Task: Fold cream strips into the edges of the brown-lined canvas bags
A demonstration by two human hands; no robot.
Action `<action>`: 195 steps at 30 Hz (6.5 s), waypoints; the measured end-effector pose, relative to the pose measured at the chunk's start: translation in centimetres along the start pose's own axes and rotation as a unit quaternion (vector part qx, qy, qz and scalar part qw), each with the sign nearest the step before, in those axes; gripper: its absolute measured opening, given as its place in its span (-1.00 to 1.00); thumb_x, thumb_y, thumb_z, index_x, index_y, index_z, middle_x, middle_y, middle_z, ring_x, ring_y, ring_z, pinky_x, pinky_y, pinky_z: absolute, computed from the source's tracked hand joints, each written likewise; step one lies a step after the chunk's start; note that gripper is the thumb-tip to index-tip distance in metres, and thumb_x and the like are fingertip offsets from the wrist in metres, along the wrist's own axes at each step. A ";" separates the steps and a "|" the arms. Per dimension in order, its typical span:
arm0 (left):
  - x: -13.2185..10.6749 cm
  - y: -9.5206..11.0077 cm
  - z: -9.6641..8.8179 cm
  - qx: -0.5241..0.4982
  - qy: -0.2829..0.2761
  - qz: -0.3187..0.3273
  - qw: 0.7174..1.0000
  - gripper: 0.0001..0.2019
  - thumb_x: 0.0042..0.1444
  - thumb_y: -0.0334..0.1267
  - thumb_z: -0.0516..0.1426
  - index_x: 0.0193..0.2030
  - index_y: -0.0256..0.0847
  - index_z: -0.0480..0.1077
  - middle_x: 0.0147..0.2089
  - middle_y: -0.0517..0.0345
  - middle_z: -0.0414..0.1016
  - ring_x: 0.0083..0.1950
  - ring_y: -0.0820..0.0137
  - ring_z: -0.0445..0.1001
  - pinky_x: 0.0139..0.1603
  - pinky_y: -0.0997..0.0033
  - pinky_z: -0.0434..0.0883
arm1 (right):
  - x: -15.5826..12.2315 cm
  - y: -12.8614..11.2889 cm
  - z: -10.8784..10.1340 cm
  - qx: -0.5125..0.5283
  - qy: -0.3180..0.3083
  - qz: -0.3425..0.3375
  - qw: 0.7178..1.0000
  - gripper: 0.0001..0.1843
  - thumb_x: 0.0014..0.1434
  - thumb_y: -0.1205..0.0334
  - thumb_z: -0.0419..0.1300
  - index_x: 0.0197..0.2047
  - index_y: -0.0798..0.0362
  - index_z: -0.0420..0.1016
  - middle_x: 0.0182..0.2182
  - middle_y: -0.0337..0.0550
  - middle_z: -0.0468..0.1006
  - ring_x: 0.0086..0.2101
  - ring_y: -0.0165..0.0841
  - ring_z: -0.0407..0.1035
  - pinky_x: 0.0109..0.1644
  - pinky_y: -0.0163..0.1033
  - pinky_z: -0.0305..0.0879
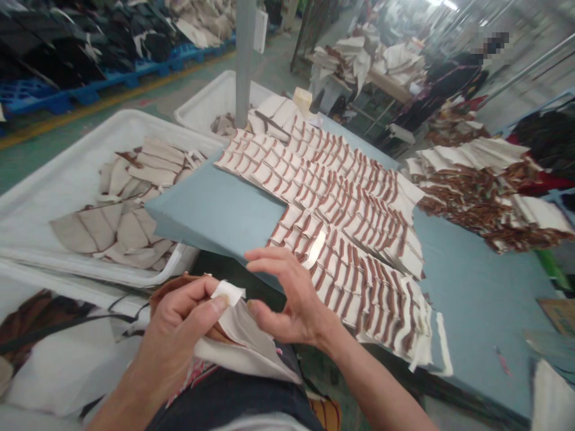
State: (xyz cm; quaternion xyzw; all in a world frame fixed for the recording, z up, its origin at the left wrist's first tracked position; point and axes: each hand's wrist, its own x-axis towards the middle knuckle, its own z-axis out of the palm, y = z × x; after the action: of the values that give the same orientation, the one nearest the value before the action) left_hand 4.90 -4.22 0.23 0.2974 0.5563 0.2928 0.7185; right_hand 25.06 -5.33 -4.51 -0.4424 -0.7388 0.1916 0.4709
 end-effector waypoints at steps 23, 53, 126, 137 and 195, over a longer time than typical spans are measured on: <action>1.3 -2.1 0.6 0.057 0.006 0.044 0.997 -0.68 0.01 -0.03 0.42 -0.43 -0.18 0.46 -0.60 0.32 0.42 -0.58 0.50 0.31 -0.52 0.58 0.20 | -1.6 3.4 4.1 -0.037 0.057 -0.110 0.992 -0.84 0.55 0.29 0.17 0.06 -0.05 0.59 -0.06 -0.02 0.77 -0.03 -0.29 0.66 0.15 -0.11 0.60; 3.3 -2.3 -6.0 0.259 -0.093 0.122 0.954 -0.60 0.24 0.15 0.32 -0.37 -0.15 0.67 -0.40 0.10 0.65 -0.35 0.27 0.53 -0.31 0.44 0.47 | -1.9 -0.9 4.6 0.271 0.080 0.434 0.856 -0.49 0.33 -0.28 0.35 -0.31 0.04 0.51 -0.56 -0.40 0.31 -0.54 -0.48 0.07 -0.44 -0.32 0.11; 4.4 2.7 -1.8 0.329 0.000 0.301 0.895 -0.75 0.03 -0.07 0.16 -0.47 -0.14 0.56 -0.50 0.25 0.61 -0.52 0.39 0.52 -0.49 0.51 0.42 | 4.0 -2.9 1.8 0.308 -0.063 0.455 0.833 -0.45 0.23 -0.31 0.44 -0.19 -0.01 0.42 -0.56 -0.48 0.35 -0.56 -0.51 0.12 -0.50 -0.38 -0.02; 4.4 2.3 -1.8 0.333 -0.006 0.339 0.880 -0.76 0.03 -0.17 0.13 -0.54 -0.13 0.56 -0.54 0.28 0.58 -0.55 0.42 0.47 -0.52 0.53 0.37 | 4.0 0.5 2.6 0.481 -0.168 0.474 0.718 -0.30 -0.12 -0.31 0.65 -0.31 0.01 0.42 -0.56 -0.47 0.36 -0.58 -0.54 0.12 -0.53 -0.40 0.00; 1.7 1.6 -2.8 0.300 -0.077 0.447 0.840 -0.84 0.15 -0.33 0.22 -0.21 0.05 0.58 -0.37 0.30 0.68 -0.50 0.37 0.55 -0.44 0.41 0.46 | 7.2 -2.3 -2.1 0.351 -0.343 0.310 0.814 -0.75 0.20 0.04 0.21 -0.41 -0.02 0.33 -0.54 -0.40 0.20 -0.51 -0.47 0.06 -0.44 -0.32 0.04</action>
State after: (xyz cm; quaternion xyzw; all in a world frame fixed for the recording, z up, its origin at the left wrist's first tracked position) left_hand 2.38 -1.59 -0.24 0.7360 0.3668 0.3772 0.4261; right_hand 24.62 -0.89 1.94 -0.3588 -0.5585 0.7131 0.2257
